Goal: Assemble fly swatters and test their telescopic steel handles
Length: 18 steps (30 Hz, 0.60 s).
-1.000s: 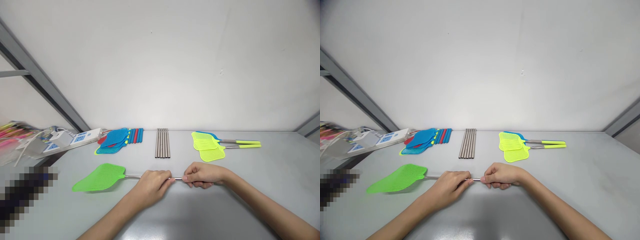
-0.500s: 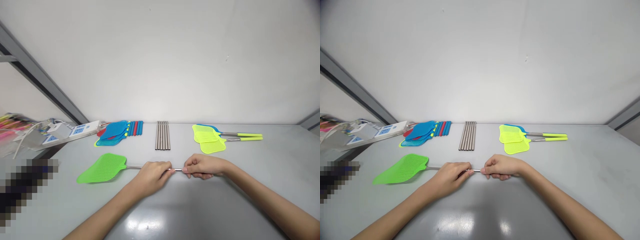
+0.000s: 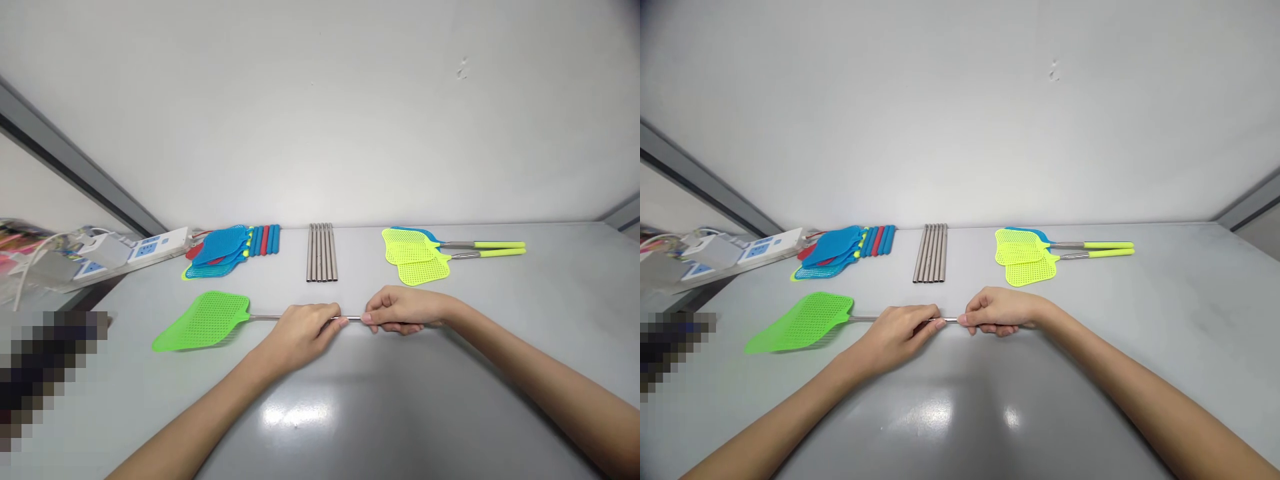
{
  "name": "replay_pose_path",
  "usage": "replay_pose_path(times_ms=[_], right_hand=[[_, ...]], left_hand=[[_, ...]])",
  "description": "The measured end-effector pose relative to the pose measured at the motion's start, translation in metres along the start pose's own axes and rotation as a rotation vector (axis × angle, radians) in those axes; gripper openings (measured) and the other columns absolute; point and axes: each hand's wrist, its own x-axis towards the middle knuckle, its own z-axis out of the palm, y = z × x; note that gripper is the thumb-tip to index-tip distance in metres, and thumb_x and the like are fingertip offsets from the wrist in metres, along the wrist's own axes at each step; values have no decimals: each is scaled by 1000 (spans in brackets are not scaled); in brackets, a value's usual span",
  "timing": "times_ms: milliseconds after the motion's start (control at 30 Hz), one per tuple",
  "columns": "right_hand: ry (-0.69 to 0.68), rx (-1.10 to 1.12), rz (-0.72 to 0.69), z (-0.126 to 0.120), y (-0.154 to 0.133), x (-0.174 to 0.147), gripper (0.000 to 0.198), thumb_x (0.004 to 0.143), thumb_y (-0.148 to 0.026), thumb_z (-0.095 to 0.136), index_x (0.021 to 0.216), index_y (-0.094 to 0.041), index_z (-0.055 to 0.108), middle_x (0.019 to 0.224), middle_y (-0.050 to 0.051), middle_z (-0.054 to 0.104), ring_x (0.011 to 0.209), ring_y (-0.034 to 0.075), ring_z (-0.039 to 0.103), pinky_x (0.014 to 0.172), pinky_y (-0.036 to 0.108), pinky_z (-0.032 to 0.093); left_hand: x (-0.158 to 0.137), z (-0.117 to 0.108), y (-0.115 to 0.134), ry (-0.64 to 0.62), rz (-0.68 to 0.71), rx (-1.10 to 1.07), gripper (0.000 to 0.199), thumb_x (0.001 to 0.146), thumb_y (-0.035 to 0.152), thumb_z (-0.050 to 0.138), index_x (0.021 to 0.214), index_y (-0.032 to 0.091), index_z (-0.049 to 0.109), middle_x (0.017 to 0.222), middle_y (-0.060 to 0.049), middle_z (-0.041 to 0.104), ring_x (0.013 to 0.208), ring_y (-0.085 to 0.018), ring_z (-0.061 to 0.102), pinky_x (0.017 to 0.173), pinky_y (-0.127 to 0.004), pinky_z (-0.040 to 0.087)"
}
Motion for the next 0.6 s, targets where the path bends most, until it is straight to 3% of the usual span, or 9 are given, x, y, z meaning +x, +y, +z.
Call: replay_pose_path(times_ms=[600], right_hand=[[-8, 17, -16, 1, 0, 0, 30, 77, -43, 52, 76, -13, 58, 48, -8, 39, 30, 0, 27, 31, 16, 20]], left_hand=[[-1, 2, 0, 11, -8, 7, 35, 90, 38, 24, 73, 19, 48, 65, 2, 54, 57, -11, 49, 53, -22, 29]])
